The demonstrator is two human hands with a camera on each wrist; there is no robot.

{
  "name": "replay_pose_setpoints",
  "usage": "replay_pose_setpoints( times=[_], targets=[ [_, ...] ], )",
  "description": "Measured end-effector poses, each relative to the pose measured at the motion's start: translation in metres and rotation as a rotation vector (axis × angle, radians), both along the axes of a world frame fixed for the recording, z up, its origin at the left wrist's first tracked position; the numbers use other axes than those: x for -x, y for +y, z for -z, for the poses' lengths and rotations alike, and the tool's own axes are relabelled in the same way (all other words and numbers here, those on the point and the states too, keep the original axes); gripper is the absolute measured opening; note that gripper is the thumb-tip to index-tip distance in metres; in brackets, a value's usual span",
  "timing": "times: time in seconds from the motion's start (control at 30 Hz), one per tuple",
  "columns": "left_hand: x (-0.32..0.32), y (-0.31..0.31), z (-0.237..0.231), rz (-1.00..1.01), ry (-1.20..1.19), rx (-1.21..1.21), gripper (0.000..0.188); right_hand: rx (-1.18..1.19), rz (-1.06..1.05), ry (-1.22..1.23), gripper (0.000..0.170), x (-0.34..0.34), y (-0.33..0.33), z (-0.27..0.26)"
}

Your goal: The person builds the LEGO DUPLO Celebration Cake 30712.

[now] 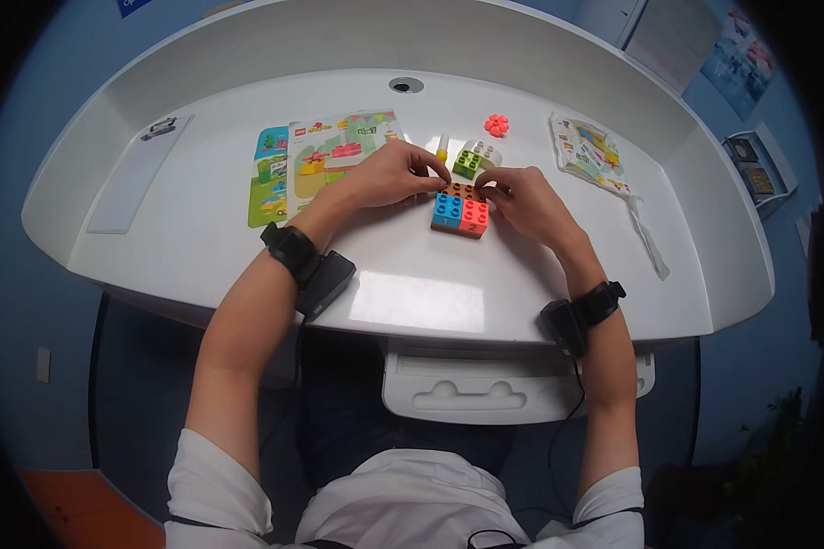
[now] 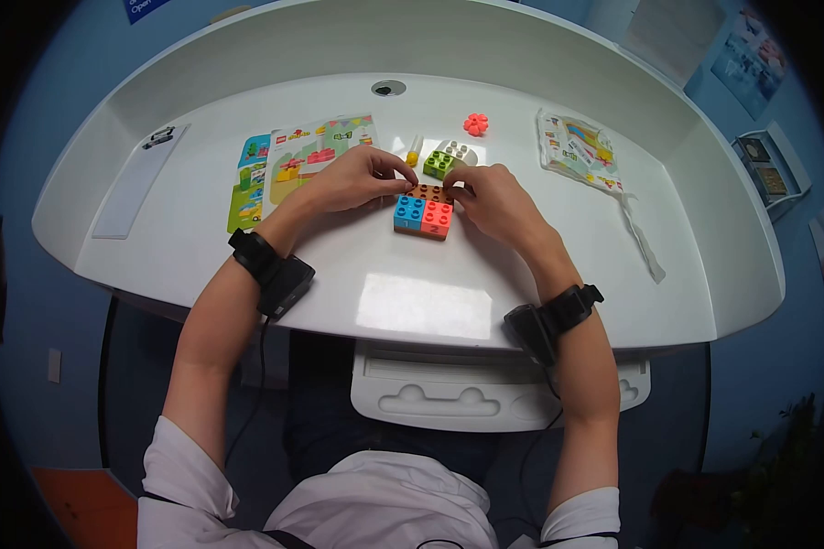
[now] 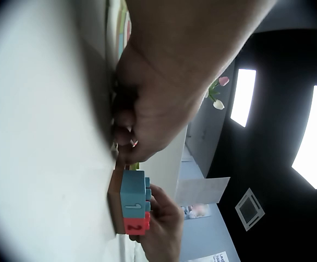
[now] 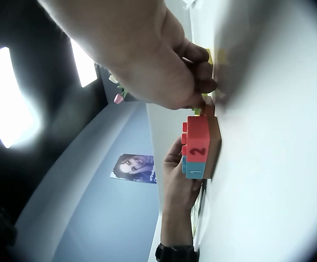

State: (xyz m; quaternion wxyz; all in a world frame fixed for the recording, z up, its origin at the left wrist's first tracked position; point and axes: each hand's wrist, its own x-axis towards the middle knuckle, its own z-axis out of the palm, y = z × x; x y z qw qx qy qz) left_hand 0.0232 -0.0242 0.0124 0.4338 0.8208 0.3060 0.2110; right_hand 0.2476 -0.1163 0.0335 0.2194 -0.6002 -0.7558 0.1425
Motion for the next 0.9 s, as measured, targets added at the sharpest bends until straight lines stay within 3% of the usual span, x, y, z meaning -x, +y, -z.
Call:
replay_pose_setpoints(
  times=[0.27,0.33,0.47,0.57,0.63,0.9],
  targets=[
    [-0.001,0.0,0.001,0.013,-0.017,-0.084,0.022,0.002,0.003,-0.064,0.017,0.001,0.0,0.002],
    [-0.001,-0.001,-0.002,-0.038,-0.019,0.053,0.022,-0.009,0.003,-0.087,0.016,0.0,0.001,0.003],
    [0.0,-0.007,-0.011,-0.065,0.022,0.098,0.024,-0.074,-0.003,-0.065,0.017,-0.001,0.002,0.005],
    [0.002,-0.006,-0.011,-0.051,0.026,0.099,0.03,-0.028,0.027,0.043,0.023,0.001,-0.006,-0.012],
    [0.001,-0.001,-0.005,-0.016,0.026,0.024,0.036,0.128,0.064,0.026,0.031,0.003,-0.01,-0.021],
    [0.0,0.001,-0.004,0.007,0.074,-0.003,0.036,0.134,0.036,-0.005,0.033,-0.001,-0.006,-0.013]
  ],
)
